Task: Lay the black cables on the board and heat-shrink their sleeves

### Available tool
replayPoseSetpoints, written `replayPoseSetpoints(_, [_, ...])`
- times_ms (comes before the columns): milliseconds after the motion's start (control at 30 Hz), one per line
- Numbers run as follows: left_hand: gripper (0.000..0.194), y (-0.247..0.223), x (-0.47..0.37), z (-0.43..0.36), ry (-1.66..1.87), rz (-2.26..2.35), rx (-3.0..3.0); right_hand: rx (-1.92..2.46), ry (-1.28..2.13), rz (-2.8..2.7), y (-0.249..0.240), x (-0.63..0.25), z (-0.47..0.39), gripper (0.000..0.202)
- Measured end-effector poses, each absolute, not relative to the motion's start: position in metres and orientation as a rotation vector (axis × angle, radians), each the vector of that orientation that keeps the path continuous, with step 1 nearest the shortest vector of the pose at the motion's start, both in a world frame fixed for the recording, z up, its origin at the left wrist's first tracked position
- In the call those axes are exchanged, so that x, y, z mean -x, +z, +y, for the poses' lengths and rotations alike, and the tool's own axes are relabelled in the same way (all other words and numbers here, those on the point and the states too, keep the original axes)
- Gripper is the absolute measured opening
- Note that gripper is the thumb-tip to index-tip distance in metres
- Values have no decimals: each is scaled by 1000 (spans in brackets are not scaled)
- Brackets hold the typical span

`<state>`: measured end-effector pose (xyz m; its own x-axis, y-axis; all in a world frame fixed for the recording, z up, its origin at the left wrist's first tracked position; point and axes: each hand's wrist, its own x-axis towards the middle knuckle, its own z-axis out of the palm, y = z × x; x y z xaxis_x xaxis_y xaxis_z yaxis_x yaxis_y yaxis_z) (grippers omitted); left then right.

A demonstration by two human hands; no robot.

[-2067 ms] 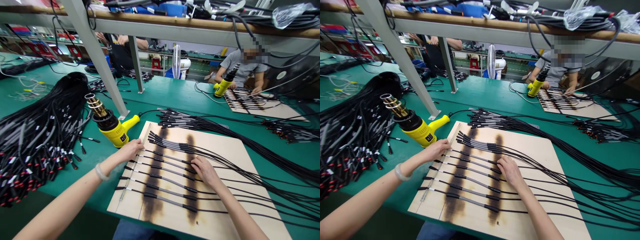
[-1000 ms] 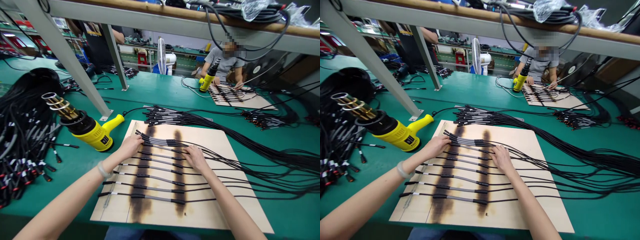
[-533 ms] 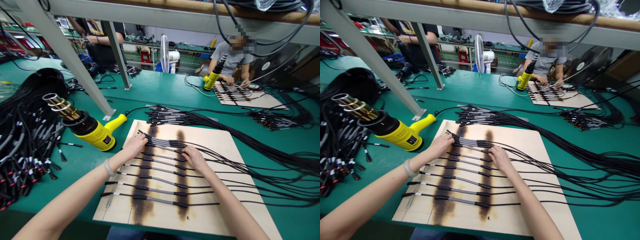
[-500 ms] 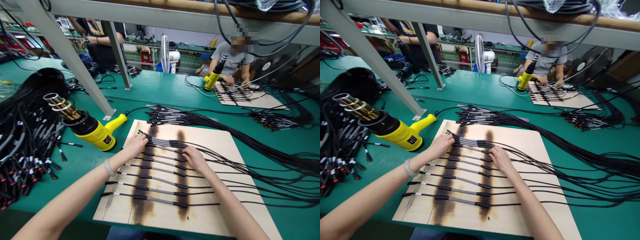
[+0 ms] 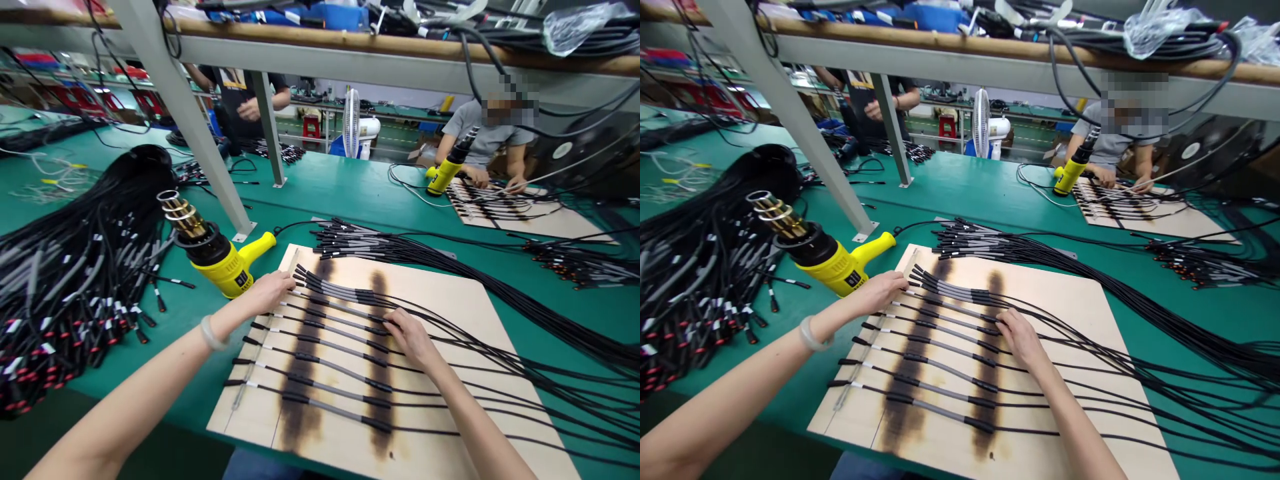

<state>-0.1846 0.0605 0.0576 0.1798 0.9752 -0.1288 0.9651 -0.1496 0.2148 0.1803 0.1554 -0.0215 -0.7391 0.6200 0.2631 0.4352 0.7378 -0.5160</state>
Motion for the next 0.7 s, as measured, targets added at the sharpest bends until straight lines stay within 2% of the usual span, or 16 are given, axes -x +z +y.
replayPoseSetpoints(400, [27, 43, 210, 49, 153, 1889, -2158, 739, 586, -2485, -27, -159, 155, 15])
replayPoseSetpoints(700, [32, 47, 209, 55, 100, 1916, -2170, 763, 583, -2502, -30, -157, 157, 15])
